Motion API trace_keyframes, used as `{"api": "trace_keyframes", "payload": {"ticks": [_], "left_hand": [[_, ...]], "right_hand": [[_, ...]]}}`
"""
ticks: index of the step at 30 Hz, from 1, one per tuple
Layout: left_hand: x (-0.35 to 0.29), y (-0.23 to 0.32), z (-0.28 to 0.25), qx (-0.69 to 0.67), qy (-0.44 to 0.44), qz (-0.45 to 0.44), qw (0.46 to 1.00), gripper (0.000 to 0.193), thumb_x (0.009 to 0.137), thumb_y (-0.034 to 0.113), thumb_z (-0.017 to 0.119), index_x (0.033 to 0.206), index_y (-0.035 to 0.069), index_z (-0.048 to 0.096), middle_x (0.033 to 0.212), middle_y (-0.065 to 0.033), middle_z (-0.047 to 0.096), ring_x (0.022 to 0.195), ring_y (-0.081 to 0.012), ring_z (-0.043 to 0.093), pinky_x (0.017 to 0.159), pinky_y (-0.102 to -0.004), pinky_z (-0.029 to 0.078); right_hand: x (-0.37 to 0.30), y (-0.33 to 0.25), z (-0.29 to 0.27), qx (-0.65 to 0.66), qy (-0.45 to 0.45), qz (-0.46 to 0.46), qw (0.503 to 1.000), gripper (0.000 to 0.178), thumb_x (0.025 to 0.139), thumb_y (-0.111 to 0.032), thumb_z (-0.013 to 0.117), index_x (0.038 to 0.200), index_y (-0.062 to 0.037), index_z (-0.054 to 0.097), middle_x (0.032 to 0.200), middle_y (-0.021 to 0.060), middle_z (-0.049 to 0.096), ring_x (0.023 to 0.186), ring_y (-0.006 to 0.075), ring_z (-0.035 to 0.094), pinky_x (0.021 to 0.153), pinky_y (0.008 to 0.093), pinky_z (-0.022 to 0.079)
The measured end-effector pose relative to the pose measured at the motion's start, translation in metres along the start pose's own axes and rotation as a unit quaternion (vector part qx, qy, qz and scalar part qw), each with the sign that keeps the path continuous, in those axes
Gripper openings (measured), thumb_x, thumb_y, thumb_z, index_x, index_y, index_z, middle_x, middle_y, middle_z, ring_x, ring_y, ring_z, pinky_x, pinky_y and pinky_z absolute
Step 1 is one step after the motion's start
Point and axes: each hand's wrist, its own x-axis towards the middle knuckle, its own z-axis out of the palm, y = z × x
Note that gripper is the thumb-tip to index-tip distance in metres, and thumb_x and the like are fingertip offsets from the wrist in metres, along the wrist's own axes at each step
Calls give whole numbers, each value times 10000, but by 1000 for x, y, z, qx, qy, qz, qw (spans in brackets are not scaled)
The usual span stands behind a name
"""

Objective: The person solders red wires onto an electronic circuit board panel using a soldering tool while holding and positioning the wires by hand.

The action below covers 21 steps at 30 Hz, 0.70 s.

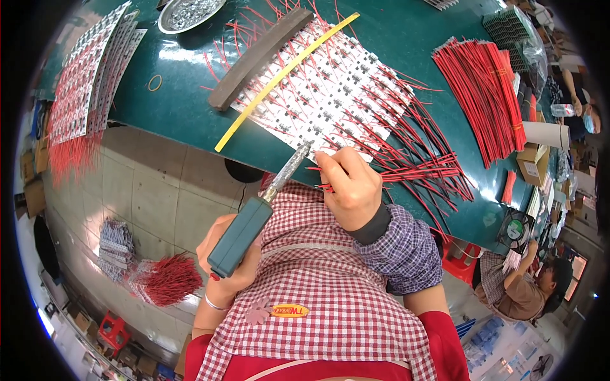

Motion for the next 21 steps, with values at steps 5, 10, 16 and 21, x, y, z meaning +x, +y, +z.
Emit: {"api": "trace_keyframes", "payload": {"ticks": [5, 10, 16, 21], "left_hand": [[5, 3, -1, 28, -12, 38, 999, 222, 663, -77, 715, 882, -49, 698, 877, -153, 682, 772, -317, 696, 659, -340, 563], [2, 2, 0, 9, -23, 4, 1000, 208, 659, -79, 710, 864, -50, 685, 864, -150, 673, 772, -317, 691, 656, -349, 560], [3, 2, 0, 6, -31, -6, 999, 198, 659, -88, 698, 850, -46, 669, 855, -146, 657, 744, -298, 675, 639, -338, 544], [1, 0, -2, 1, -43, -22, 999, 212, 660, -85, 698, 865, -49, 657, 848, -140, 650, 727, -285, 666, 636, -327, 533]], "right_hand": [[-3, 1, 2, -15, -6, -13, 1000, 381, 680, 69, 651, 1060, 43, 674, 837, 105, 508, 732, 250, 601, 579, 370, 507], [-5, 1, 4, -21, -1, -13, 1000, 362, 695, 67, 652, 1056, 46, 675, 836, 111, 493, 726, 252, 594, 580, 369, 507], [-4, 0, 4, -25, -6, -16, 1000, 326, 715, 62, 651, 1040, 61, 673, 836, 111, 491, 728, 250, 586, 581, 364, 508], [-3, -1, 4, -43, -7, -31, 999, 298, 740, 43, 656, 1036, 75, 666, 842, 114, 496, 756, 250, 596, 588, 350, 514]]}}
